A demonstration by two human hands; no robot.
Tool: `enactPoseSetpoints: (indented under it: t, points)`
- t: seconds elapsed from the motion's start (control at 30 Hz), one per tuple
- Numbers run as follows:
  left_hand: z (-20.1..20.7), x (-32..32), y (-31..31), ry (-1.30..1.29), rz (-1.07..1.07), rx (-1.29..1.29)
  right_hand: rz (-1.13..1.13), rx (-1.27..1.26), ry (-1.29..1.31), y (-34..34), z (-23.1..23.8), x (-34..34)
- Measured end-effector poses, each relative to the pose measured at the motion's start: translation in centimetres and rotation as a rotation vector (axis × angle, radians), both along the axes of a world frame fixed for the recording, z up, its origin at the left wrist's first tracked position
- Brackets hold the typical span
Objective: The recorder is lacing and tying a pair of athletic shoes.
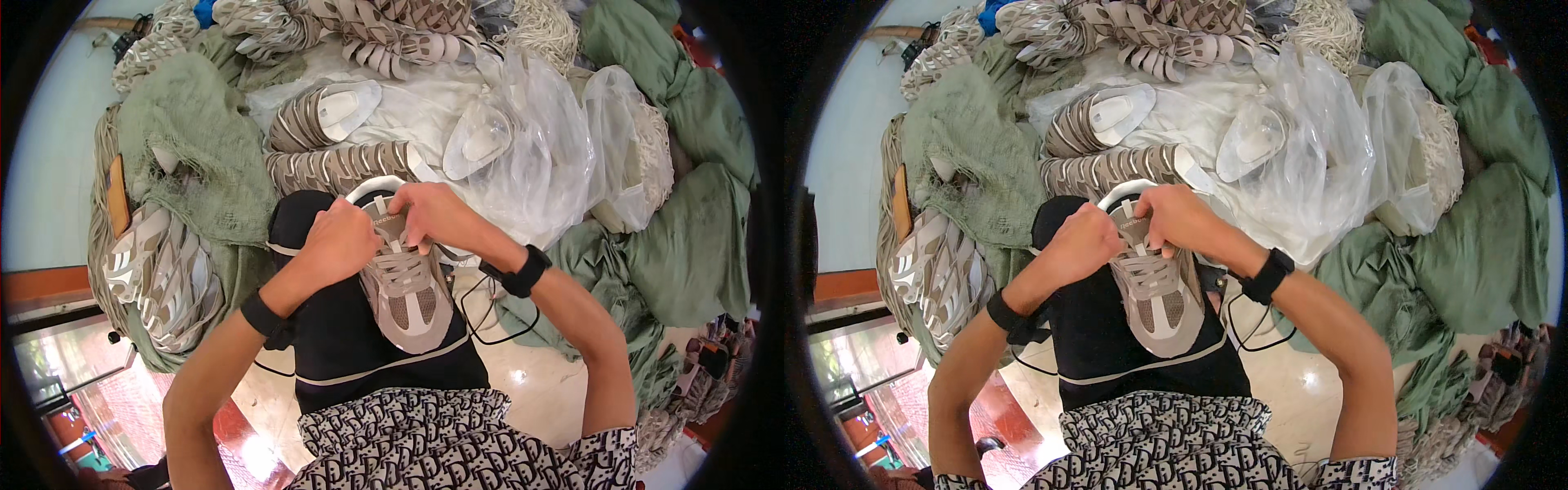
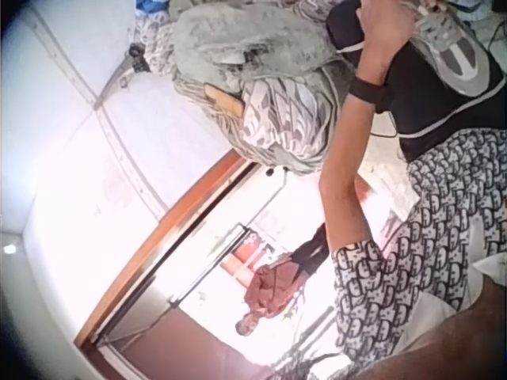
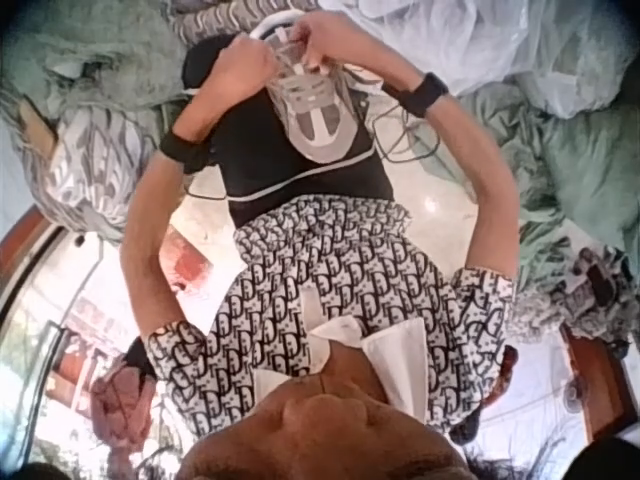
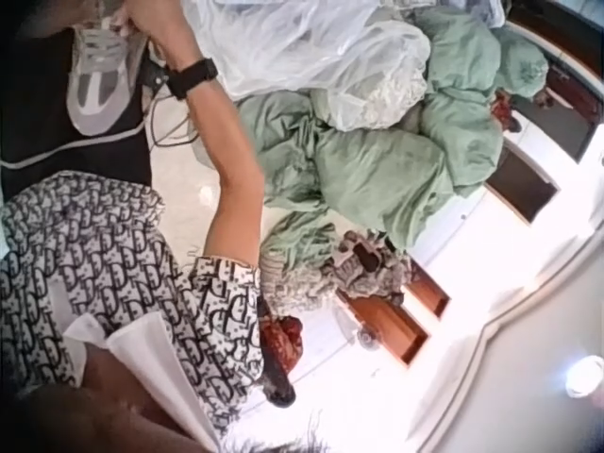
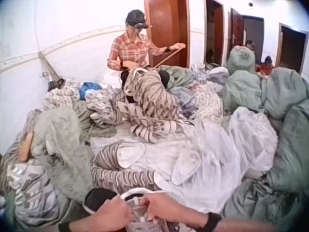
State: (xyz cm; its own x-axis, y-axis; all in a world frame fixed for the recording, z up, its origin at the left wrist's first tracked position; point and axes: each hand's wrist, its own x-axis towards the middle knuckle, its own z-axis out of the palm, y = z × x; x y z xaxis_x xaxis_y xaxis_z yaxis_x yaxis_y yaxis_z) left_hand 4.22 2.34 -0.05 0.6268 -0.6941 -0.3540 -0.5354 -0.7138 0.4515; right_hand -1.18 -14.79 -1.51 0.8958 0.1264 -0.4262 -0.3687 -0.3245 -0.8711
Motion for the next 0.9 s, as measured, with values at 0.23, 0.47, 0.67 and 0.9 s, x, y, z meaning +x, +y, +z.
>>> enactPoseSetpoints:
  t: [0.23,0.47,0.67,0.9]
  points:
    - [0.4,1.9,0.3,0.189,-0.177,0.109,0.025,-0.073,-0.129,-0.4,-0.5,-0.6]
    - [0.9,0.6,1.0,0.146,-0.180,-0.052,0.042,-0.129,-0.368,0.4,-1.2,-1.8]
    - [-1.0,-2.7,1.2,-0.473,-0.231,-0.306,0.039,-0.012,-0.083,0.0,-0.8,-1.0]
    - [-0.1,-2.1,1.3,-0.121,-0.145,-0.398,0.100,0.333,0.159,-0.8,-0.5,0.2]
